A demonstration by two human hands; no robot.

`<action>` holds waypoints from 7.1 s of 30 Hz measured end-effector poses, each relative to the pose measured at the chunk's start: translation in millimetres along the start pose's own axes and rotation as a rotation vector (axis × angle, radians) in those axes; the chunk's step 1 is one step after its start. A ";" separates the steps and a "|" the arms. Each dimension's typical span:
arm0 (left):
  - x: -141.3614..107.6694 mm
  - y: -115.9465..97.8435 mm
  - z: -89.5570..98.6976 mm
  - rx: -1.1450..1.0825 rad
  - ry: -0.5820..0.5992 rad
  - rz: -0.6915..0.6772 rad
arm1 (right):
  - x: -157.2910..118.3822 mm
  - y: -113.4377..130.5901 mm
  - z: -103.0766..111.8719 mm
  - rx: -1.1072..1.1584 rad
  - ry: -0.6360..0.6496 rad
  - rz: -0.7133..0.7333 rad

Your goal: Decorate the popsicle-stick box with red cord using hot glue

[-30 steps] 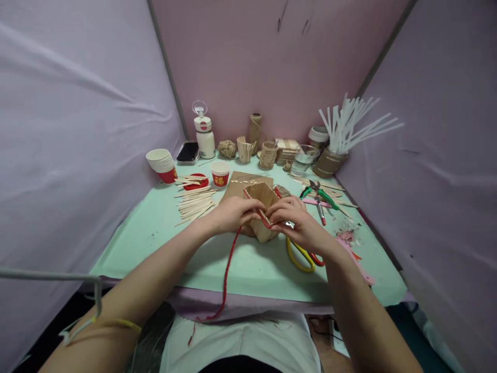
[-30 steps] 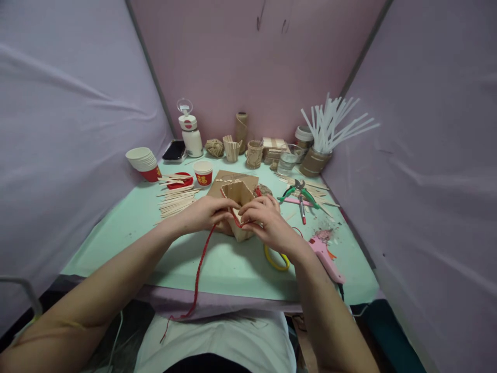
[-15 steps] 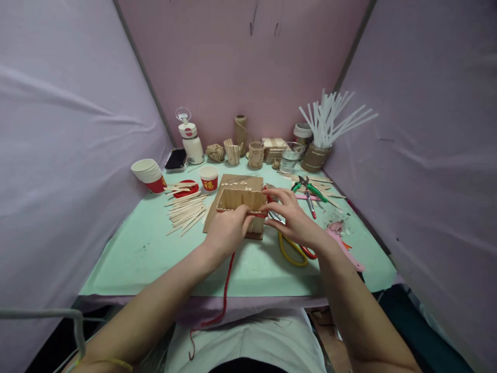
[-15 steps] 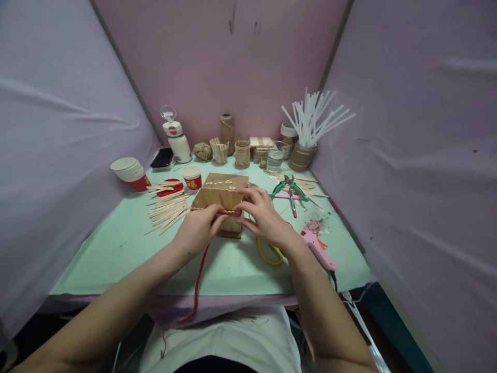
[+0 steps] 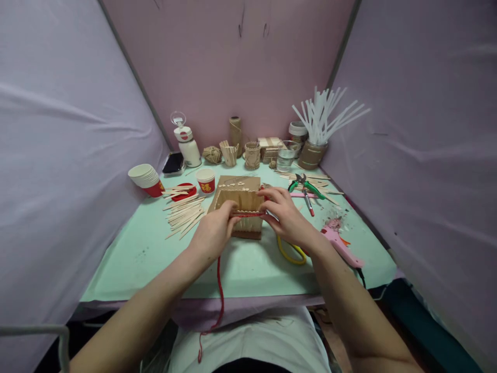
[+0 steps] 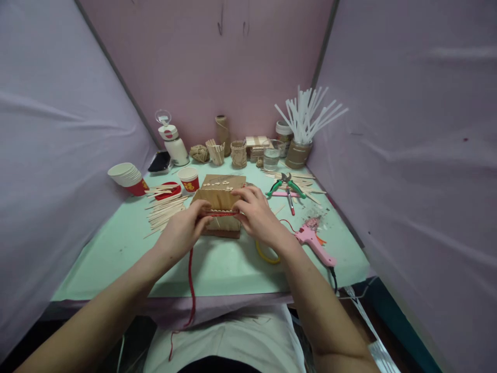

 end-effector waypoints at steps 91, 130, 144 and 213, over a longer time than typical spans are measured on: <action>22.1 10.6 0.1 -0.494 0.133 0.210 | -14.3 -14.8 -3.9 0.384 -0.169 -0.244; 27.7 7.4 -2.9 -0.592 0.225 0.265 | -179.0 -126.6 43.7 -0.688 0.033 -0.837; 31.1 -14.1 29.1 0.416 0.149 -0.095 | -165.1 -76.3 66.5 0.123 -0.377 -0.877; 39.8 -20.6 3.3 -0.680 0.512 -0.070 | -109.5 2.9 -31.9 0.774 -0.389 -0.849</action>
Point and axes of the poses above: each hand's wrist, its own x-axis towards the middle knuckle, its own z-axis out of the back of the hand, y = z × x, the point moved 8 cm from there along x, towards the middle knuckle, and after that the axes turned 7 degrees about -z, right-handed, at the moved point
